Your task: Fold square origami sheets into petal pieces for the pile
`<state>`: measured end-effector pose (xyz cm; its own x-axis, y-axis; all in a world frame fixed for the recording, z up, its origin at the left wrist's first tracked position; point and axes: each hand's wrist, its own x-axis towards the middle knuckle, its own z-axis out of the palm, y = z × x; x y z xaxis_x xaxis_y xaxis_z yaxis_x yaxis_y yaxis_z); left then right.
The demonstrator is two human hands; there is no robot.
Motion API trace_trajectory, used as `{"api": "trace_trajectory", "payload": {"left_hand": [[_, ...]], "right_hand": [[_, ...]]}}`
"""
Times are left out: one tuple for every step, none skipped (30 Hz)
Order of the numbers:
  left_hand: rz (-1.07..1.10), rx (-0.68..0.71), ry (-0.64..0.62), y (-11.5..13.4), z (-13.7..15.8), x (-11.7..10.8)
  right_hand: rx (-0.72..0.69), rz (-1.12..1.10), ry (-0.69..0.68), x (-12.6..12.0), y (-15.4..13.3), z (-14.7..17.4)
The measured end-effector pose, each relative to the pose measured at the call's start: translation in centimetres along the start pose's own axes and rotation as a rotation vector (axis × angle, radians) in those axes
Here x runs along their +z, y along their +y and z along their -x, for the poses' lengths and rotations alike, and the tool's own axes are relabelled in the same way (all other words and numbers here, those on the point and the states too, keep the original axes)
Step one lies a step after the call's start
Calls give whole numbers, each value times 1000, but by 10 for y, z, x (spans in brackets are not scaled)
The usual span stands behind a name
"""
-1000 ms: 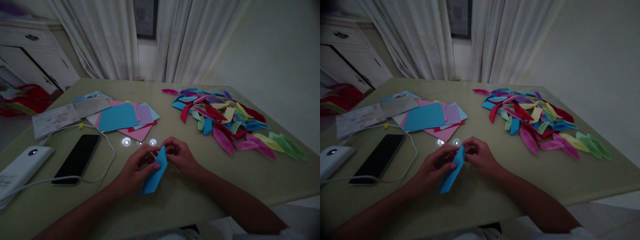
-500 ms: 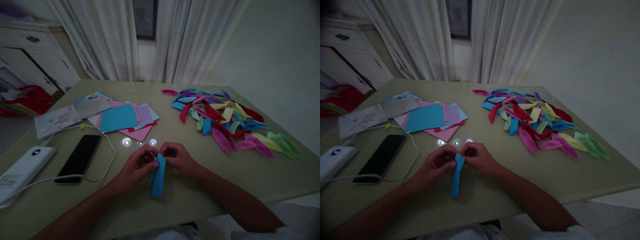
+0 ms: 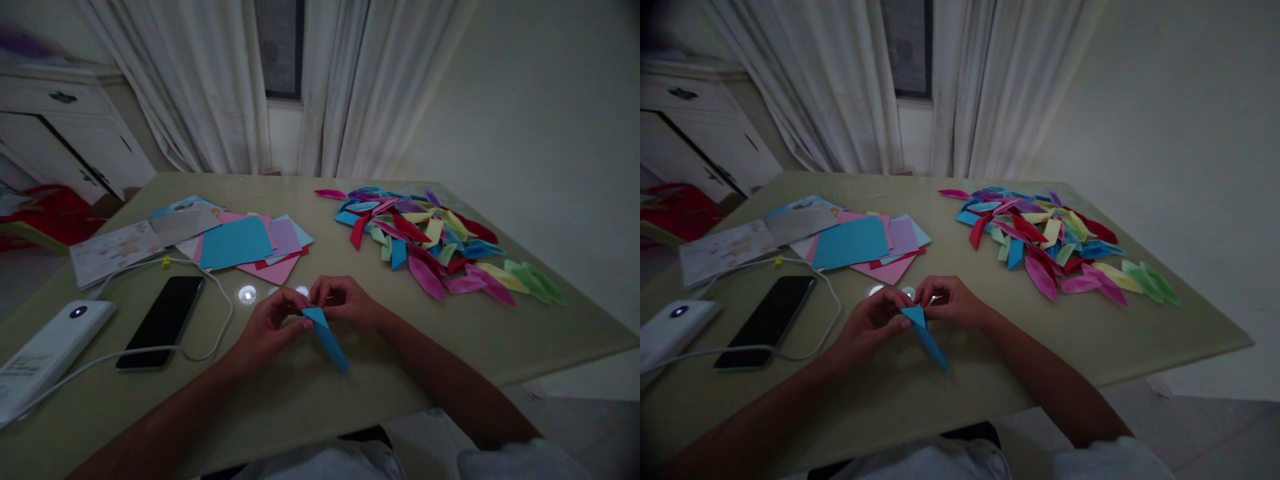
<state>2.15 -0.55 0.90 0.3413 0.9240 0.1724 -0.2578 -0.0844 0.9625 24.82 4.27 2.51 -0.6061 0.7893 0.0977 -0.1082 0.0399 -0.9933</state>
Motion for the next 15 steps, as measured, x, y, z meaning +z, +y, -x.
{"api": "trace_trajectory", "payload": {"left_hand": [[0,0,10,1,0,-1],[-3,-2,22,1,-1,-2],[-9,-6,32,2,-1,-2],[-16,-12,40,3,-1,-3],[-25,-14,47,4,-1,-3],[-36,-12,55,5,-1,-4],[-49,-9,67,6,-1,-4],[-62,-7,85,7,-1,-4],[-73,-11,106,8,-1,-4],[-82,-22,126,8,-1,-4],[-87,-38,142,9,-1,-4],[-89,-58,152,9,-2,-5],[-89,-80,152,9,-2,-6],[-89,-100,145,9,-3,-7],[-88,-119,133,9,-3,-9]], "right_hand": [[21,20,-15,-1,-5,-1],[54,49,-39,-3,-11,-3],[94,85,-70,-3,-16,-4],[129,119,-105,-3,-20,-6],[153,141,-126,-3,-22,-7],[165,145,-137,-1,-23,-9],[166,125,-139,1,-21,-10],[157,80,-123,4,-18,-11],[151,25,-105,7,-13,-12],[132,-27,-63,10,-8,-13],[115,-66,-25,13,-3,-13],[108,-91,-3,15,2,-12],[105,-107,15,15,6,-12],[105,-118,33,15,9,-11],[108,-125,46,14,10,-10]]}}
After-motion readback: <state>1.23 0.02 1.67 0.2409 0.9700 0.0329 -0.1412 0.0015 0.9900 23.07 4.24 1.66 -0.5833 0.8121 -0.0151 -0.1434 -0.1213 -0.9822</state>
